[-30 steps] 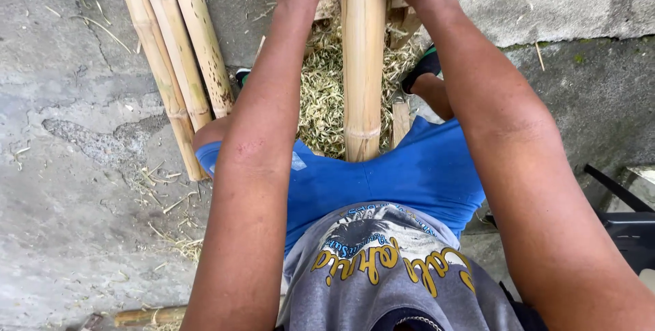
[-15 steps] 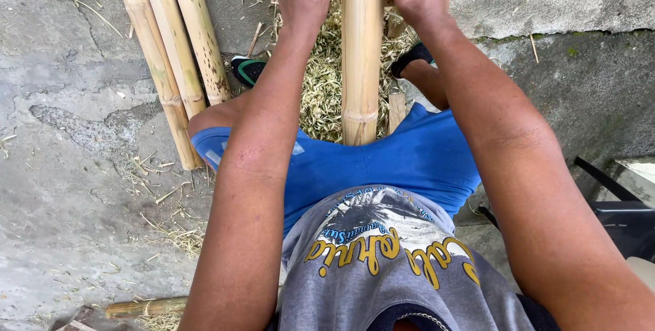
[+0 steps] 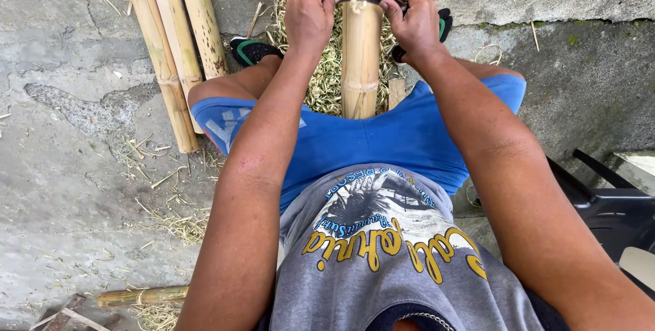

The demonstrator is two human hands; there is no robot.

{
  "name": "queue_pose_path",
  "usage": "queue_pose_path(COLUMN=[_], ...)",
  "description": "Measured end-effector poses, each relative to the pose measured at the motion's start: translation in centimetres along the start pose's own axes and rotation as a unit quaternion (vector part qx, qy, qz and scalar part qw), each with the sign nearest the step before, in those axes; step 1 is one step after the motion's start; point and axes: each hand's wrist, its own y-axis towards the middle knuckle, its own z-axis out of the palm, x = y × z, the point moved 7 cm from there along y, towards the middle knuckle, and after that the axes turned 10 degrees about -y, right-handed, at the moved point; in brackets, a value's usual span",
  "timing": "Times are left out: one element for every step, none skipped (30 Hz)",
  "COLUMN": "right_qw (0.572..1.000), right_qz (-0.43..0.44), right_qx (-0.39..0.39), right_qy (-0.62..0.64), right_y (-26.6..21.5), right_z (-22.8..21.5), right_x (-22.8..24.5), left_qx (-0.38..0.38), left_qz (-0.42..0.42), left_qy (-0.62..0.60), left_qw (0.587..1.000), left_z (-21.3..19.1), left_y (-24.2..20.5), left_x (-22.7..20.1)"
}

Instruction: Shave the outer layer and knots of a bamboo pole using a drawknife-like tool.

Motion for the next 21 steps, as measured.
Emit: queue_pose_path(right_qw=[1.000, 1.000, 1.000, 0.999, 0.999, 0.999, 0.999, 0.999, 0.999, 0.999, 0.998, 0.998, 0.990, 0.975, 0.976, 0.972, 0.968, 0.967, 0.976, 0.983, 0.982], right_qz=[0.009, 0.017, 0.018, 0.016, 0.013, 0.011, 0.006, 0.000, -0.001, 0.002, 0.003, 0.001, 0.031, 0.059, 0.057, 0.039, 0.020, 0.018, 0.013, 0.008, 0.010], right_qx=[0.010, 0.020, 0.021, 0.029, 0.035, 0.034, 0.034, 0.034, 0.033, 0.047, 0.059, 0.058, 0.132, 0.205, 0.204, 0.226, 0.249, 0.250, 0.218, 0.185, 0.190], right_qy=[0.006, 0.012, 0.011, 0.020, 0.027, 0.026, 0.026, 0.026, 0.024, 0.028, 0.032, 0.031, 0.045, 0.059, 0.057, 0.046, 0.036, 0.037, 0.022, 0.008, 0.007], right_y=[-0.8, -1.6, -2.6, -3.6, -4.3, -5.2, -6.2, -7.1, -8.1, -9.1, -9.9, -10.9, -12.2, -13.5, -14.2, -14.9, -15.9, -15.2, -14.4, -13.5, -12.2], right_z=[0.3, 0.6, 0.9, 1.2, 1.4, 1.6, 1.7, 1.9, 1.6, 1.4, 1.4, 0.9, 1.5, 2.0, 1.8, 1.9, 2.2, 2.4, 2.1, 1.8, 1.6], right_x=[-0.1, -0.3, -0.4, -0.6, -0.7, -0.7, -0.6, -0.6, -0.5, -0.4, -0.1, 0.2, 0.1, 0.0, -0.1, -0.1, 0.1, 0.3, 0.3, 0.3, 0.5], left_qx=[0.009, 0.017, 0.018, 0.023, 0.026, 0.024, 0.033, 0.041, 0.040, 0.046, 0.051, 0.049, 0.113, 0.178, 0.176, 0.187, 0.198, 0.195, 0.137, 0.078, 0.080], left_qz=[-0.008, -0.016, -0.017, -0.009, 0.001, 0.001, -0.003, -0.007, -0.007, -0.013, -0.018, -0.016, -0.080, -0.142, -0.141, -0.154, -0.169, -0.170, -0.110, -0.048, -0.053], left_qy=[-0.002, -0.003, -0.004, -0.005, -0.007, -0.007, -0.015, -0.022, -0.023, -0.034, -0.043, -0.043, -0.032, -0.021, -0.022, -0.048, -0.073, -0.072, -0.017, 0.038, 0.036], left_qw=[1.000, 1.000, 1.000, 1.000, 1.000, 1.000, 0.999, 0.999, 0.999, 0.998, 0.998, 0.998, 0.990, 0.974, 0.974, 0.969, 0.963, 0.963, 0.984, 0.995, 0.995], left_z=[-0.2, -0.3, -0.8, -1.3, -1.7, -2.1, -2.4, -2.7, -2.9, -3.1, -3.3, -3.6, -2.9, -2.2, -2.6, -2.8, -3.1, -2.9, -3.4, -3.8, -3.9], left_y=[-0.9, -1.7, -2.7, -3.7, -4.4, -5.3, -6.3, -7.3, -8.4, -9.4, -10.3, -11.6, -13.3, -15.1, -16.0, -17.0, -18.4, -18.1, -17.3, -16.6, -14.8], left_x=[-0.2, -0.4, -0.8, -1.4, -1.9, -2.3, -2.7, -3.1, -3.5, -3.7, -3.9, -3.8, -2.9, -2.0, -2.2, -2.3, -2.4, -2.5, -3.2, -4.1, -4.8])
